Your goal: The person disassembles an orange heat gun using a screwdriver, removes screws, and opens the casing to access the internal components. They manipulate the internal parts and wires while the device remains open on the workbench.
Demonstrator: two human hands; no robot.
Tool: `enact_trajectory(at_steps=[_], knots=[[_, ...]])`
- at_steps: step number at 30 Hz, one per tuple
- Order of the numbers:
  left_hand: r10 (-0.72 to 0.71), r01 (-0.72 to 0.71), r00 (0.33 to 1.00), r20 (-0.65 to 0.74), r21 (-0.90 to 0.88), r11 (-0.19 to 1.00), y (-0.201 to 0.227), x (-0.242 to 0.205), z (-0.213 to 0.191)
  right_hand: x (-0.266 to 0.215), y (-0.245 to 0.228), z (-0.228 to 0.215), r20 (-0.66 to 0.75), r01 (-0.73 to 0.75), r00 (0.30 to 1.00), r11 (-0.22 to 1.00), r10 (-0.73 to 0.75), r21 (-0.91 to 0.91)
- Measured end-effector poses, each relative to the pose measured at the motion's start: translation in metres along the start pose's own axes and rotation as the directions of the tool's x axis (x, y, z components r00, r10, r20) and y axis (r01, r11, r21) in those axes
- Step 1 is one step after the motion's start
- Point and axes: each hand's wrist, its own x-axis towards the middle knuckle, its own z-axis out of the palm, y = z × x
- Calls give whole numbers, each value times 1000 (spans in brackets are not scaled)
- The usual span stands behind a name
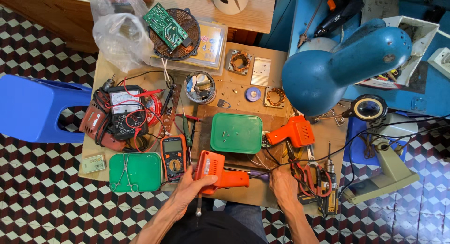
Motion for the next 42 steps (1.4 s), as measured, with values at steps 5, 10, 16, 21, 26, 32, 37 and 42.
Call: enact_trajectory(at_steps=[5,10,16,21,26,32,37,42], knots=[[-55,67,993,108,-108,992,-7,14,25,-48,-20,-77,-17,-264,963,959,267,100],[0,7,995,98,-75,997,-6,13,34,-78,-78,-137,-452,245,877,961,-164,127],[128,-144,968,216,59,988,21,13,31,-24,-114,-140,-245,473,861,879,-445,68],[203,-214,904,376,-14,977,52,26,33,-4,-109,-144,-332,487,835,870,-438,78],[194,-196,881,431,-39,980,66,32,33,1,-106,-154,-331,460,849,884,-411,80],[136,-142,887,441,-18,990,74,35,36,3,-106,-159,-319,456,862,878,-394,147],[92,-67,915,394,-77,995,77,46,34,4,-102,-145,-349,470,847,872,-400,141],[81,-76,955,287,-26,997,64,55,37,-13,-108,-132,-328,448,869,869,-369,210]])
